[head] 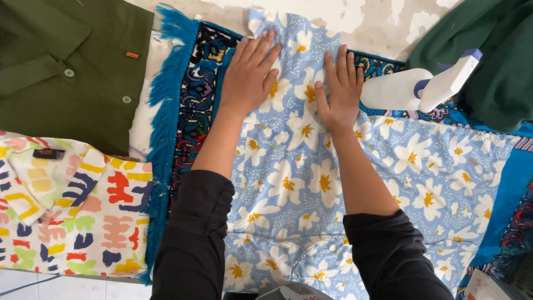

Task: A person prepares a piece of floral fabric by spraying it with water, smoothing it by hand, folding it, and then pressing it with an electric iron.

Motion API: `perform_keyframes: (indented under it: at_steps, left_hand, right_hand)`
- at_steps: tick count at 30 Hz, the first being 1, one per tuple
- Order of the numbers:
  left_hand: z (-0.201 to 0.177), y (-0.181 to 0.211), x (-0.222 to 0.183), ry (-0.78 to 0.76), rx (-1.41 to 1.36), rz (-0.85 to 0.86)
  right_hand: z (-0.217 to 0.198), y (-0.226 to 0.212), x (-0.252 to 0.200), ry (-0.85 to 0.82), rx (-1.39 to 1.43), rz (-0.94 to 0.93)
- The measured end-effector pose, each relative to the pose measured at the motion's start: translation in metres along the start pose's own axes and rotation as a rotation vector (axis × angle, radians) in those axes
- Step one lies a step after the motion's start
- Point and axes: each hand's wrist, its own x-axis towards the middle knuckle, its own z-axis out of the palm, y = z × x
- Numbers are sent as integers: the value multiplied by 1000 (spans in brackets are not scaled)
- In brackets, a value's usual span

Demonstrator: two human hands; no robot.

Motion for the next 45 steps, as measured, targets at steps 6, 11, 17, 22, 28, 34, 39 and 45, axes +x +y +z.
perform_keyframes:
  at_steps: [6, 11, 17, 22, 28, 34, 39, 45]
  left_hand:
    - [27, -29, 5, 371, -130, -276]
    - [18, -45, 46, 540, 64, -600]
    - [-36, -14, 71, 174, -658, -442]
    - [-79, 55, 27, -252, -1191, -97]
    - [-23, 8, -3, -39, -1044, -217]
    - [-8, -107, -5, 182, 84, -367]
    - [-31, -138, -7, 367, -101, -146]
    - [-37, -102, 37, 923, 459, -455]
  right_hand:
    - [5, 0, -1, 14, 29, 102]
    - [4, -1, 2, 11, 11, 105]
    - [-1, -5, 0, 71, 104, 85]
    - [8, 11, -6, 170, 314, 25]
    - [-8, -8, -2, 64, 221, 222]
    - [-9, -13, 4, 54, 174, 184]
    - [0, 0, 2, 8, 55, 199]
    - [6, 3, 8, -38, 108, 400]
